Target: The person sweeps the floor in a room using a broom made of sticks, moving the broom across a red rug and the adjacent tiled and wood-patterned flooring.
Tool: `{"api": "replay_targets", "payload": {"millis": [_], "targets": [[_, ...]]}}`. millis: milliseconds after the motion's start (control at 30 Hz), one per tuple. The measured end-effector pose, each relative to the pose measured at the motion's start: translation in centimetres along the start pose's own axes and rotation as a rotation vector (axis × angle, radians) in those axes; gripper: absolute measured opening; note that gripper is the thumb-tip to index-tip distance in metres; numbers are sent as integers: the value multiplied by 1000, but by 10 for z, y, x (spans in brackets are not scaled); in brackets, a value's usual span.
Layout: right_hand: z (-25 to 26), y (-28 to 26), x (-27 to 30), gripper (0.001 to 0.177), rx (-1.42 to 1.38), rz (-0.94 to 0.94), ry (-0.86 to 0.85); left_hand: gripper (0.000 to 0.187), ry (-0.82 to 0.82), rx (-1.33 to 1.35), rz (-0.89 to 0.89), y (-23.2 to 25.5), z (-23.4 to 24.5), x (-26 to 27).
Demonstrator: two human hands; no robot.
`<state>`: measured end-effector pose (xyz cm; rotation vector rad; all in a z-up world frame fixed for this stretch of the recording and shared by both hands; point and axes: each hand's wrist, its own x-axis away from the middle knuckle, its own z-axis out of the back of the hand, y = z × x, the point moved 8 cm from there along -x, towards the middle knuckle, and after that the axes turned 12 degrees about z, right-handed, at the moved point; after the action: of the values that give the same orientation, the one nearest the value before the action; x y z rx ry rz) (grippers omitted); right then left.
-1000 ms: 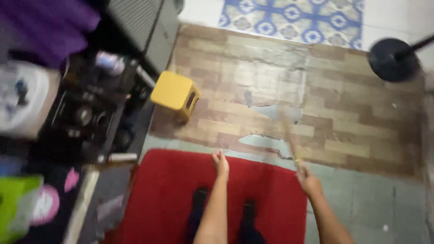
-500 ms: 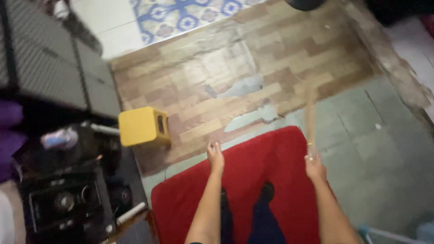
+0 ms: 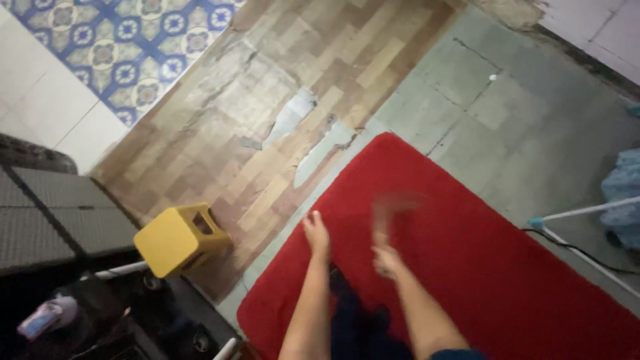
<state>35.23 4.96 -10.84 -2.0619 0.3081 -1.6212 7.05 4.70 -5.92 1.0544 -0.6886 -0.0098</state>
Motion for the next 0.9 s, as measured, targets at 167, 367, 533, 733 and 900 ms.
{"api": "replay_targets", "payload": {"millis": [167, 367, 533, 733, 900], "targets": [[-36, -42, -10, 45, 317, 287, -187, 59, 152, -151, -60, -11, 8, 25], [119, 11, 75, 36, -24, 326, 512, 60, 29, -132, -19, -32, -23, 87], [215, 116, 87, 21, -337, 67, 699, 58, -119, -122, -28, -60, -45, 128], [58, 99, 50, 18, 22, 119, -191, 58, -146, -164, -113, -68, -66, 140], [104, 45, 70, 23, -67, 378, 121, 59, -237, -48, -122, -51, -112, 156]]}}
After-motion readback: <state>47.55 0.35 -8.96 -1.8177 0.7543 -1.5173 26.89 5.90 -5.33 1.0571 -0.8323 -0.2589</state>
